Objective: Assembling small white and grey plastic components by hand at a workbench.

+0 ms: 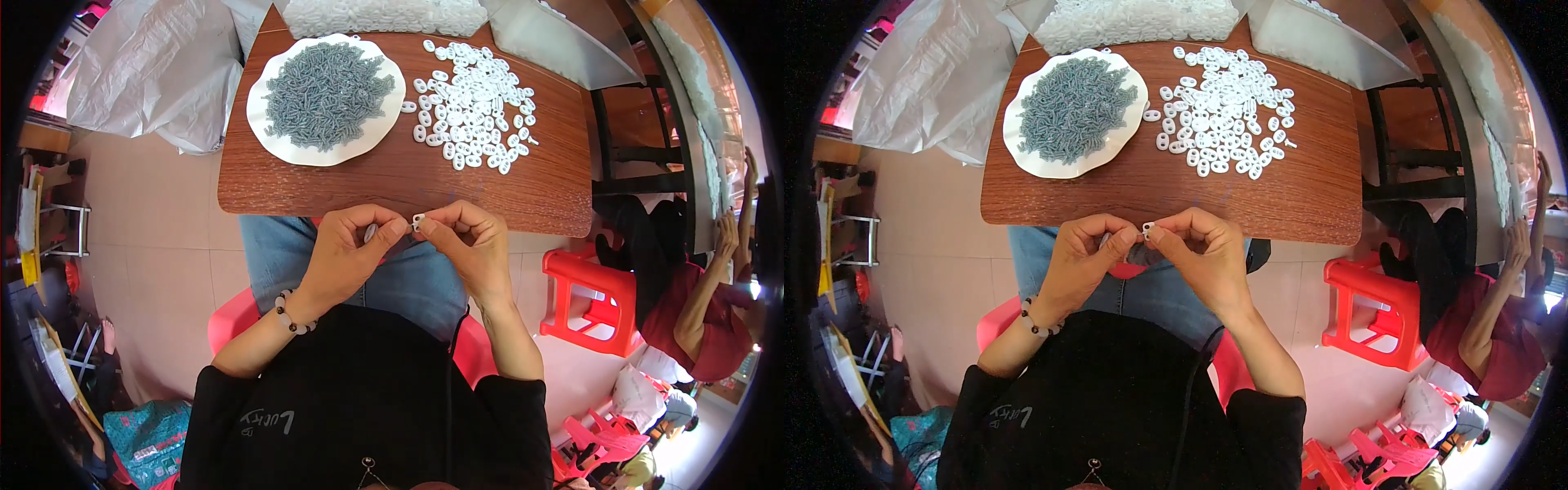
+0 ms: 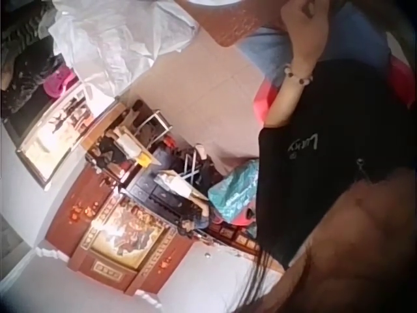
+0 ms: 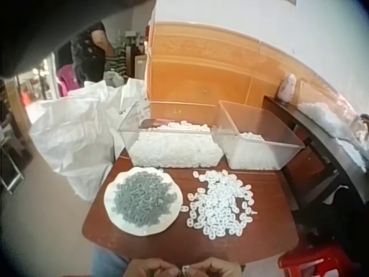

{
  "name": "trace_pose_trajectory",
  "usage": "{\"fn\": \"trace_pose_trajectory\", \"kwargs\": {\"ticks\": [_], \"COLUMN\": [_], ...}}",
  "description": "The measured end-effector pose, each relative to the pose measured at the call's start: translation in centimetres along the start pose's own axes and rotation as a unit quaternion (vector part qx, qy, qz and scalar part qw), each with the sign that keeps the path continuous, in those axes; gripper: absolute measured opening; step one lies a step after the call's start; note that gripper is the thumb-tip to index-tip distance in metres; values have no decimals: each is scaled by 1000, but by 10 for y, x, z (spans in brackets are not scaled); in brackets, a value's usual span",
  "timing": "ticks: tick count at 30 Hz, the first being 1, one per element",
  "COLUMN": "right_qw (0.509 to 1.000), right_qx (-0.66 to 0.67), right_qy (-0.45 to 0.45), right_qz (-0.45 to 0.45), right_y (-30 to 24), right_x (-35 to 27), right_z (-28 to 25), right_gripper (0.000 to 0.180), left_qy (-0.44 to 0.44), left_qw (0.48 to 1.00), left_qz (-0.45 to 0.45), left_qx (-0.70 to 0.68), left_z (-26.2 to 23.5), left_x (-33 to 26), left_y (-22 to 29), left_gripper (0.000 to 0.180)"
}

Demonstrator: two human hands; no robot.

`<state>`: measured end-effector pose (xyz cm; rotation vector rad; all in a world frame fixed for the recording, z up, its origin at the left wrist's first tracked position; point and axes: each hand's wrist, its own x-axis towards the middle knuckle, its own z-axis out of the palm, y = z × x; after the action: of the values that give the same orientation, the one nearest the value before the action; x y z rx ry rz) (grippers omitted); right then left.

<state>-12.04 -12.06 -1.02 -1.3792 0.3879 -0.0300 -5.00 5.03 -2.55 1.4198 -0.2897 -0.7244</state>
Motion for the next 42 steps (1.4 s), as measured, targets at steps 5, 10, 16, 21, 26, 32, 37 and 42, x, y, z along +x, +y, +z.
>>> {"fn": "trace_pose_trajectory", "kwargs": {"ticks": [5, 10, 16, 21, 26, 32, 37, 42], "right_qw": [999, 994, 986, 988, 989, 991, 993, 994], "right_qx": [-46, -107, -158, -137, -146, -129, -113, -104], "right_qy": [-5, 1, 23, 25, -8, -16, -19, -27], "right_qz": [0, -23, -57, -65, -37, -33, -11, -16], "right_y": [0, -3, 0, 1, -5, -2, 2, 7], "right_x": [0, -2, -2, -2, -2, 2, 2, 5], "right_z": [1, 3, 6, 5, 4, 1, -1, -3], "right_gripper": [8, 8, 8, 7, 8, 8, 8, 8], "left_qy": [7, 19, 56, 49, 45, 31, 21, 19], "left_qw": [1000, 998, 988, 983, 983, 990, 985, 991], "left_qz": [10, 44, 93, 97, 104, 72, 85, 70], "left_qx": [18, 51, 112, 146, 146, 117, 148, 114], "left_z": [1, 2, 5, 5, 5, 4, 3, 5], "left_x": [0, 0, -2, -1, 0, 2, 4, 5], "left_y": [-1, -4, -6, 1, -1, -1, -4, -6], "left_gripper": [17, 14, 13, 14, 14, 15, 15, 15]}}
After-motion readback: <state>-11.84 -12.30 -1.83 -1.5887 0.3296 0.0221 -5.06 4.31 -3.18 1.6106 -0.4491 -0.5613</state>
